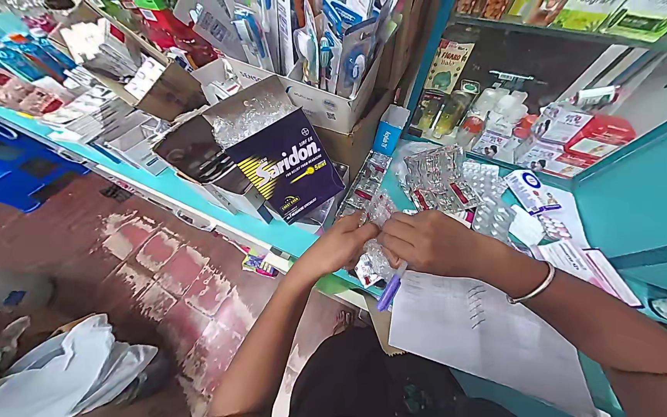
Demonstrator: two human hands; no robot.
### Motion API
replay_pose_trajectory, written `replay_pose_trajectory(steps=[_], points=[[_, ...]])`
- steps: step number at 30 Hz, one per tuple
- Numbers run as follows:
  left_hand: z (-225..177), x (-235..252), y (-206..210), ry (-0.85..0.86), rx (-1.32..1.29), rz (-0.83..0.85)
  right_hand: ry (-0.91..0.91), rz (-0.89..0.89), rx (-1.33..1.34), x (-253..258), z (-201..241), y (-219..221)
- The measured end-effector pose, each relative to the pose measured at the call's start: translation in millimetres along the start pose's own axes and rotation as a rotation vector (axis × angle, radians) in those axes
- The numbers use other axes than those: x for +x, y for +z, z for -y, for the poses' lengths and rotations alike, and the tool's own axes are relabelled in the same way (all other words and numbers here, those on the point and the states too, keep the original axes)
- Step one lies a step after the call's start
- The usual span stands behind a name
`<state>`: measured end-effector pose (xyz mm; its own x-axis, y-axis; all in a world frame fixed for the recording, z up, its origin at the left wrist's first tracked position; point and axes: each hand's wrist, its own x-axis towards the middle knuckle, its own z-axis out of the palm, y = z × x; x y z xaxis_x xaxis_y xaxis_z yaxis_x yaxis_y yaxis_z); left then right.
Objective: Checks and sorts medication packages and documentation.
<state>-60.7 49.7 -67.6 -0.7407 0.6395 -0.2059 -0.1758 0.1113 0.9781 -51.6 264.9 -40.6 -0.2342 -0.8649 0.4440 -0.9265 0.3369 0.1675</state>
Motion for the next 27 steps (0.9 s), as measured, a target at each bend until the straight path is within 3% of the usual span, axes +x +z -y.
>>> replay_pose_trajectory(steps=[12,17,24,27], points=[[3.9,-4.7,-2.9,-0.047,-0.099,0.038,-0.045,-0.016,0.097,-4.8,-6.2,1.2],[6.0,-3.9,-4.4,-0.047,-0.098,0.059,0.046,0.119,0.162,-6.0,-8.8,1.0],[2.5,-3.8,-5.8,-0.071,-0.085,0.006,-0.027,0.134,-0.123,0.8,4.5,3.2],[1.2,-5.0,-6.1,-0.08,-0.061,0.007,-0.028,0.135,-0.107,4.0,3.8,5.4]])
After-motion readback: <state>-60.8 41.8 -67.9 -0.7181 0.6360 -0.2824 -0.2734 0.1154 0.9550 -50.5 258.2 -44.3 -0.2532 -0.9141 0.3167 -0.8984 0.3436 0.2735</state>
